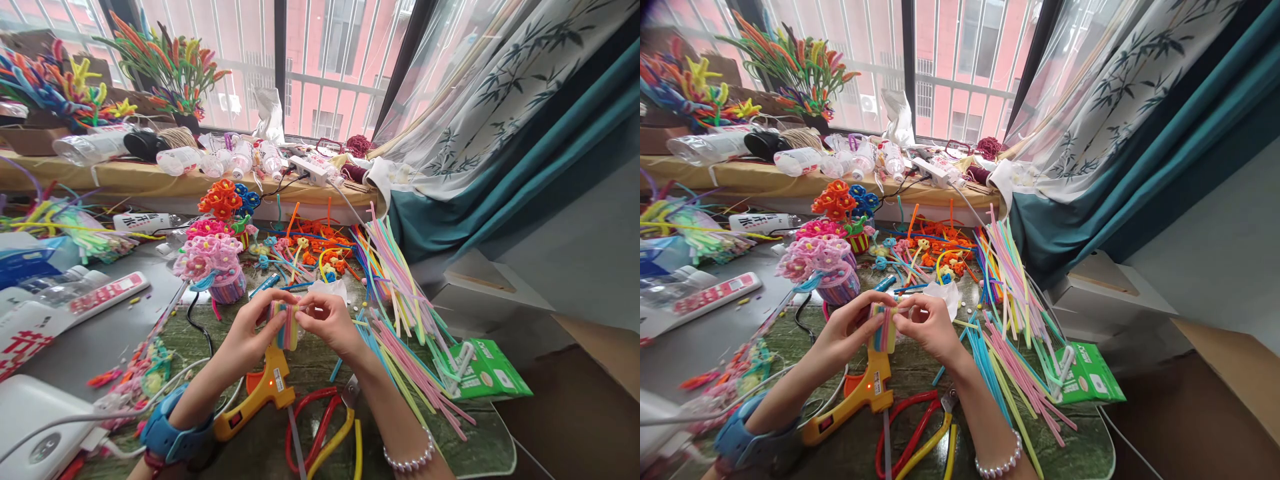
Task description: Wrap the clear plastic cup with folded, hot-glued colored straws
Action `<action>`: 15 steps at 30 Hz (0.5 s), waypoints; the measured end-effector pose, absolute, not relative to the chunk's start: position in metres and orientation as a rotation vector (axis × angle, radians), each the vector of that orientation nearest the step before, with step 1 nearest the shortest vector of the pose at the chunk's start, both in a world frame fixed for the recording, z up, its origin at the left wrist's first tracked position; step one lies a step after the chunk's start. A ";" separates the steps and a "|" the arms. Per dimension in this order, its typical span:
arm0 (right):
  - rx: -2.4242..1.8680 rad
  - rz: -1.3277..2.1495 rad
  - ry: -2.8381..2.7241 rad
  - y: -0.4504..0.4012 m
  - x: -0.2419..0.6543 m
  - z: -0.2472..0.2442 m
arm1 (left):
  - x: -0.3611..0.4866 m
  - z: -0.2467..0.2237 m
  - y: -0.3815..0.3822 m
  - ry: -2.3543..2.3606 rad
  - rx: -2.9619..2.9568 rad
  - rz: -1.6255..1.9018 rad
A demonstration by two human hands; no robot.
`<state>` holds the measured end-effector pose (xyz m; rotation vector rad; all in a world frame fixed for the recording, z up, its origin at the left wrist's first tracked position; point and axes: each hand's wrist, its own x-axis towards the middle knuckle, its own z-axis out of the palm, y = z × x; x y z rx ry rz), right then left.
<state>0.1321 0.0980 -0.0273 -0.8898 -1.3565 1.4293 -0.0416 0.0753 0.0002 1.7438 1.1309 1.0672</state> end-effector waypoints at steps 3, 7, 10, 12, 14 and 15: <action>-0.912 1.416 -1.360 0.098 0.132 -0.026 | -0.042 0.000 0.076 1.129 1.730 1.066; -0.925 1.405 -1.394 0.098 0.132 -0.023 | -0.041 0.001 0.076 1.120 1.717 1.068; -0.920 1.420 -1.383 0.097 0.131 -0.021 | -0.040 0.002 0.076 1.124 1.700 1.073; -0.911 1.445 -1.372 0.097 0.131 -0.020 | -0.041 0.001 0.076 1.120 1.690 1.072; -0.900 1.468 -1.375 0.096 0.132 -0.018 | -0.041 0.000 0.075 1.104 1.680 1.074; -0.894 1.480 -1.380 0.096 0.133 -0.018 | -0.041 0.000 0.075 1.093 1.675 1.075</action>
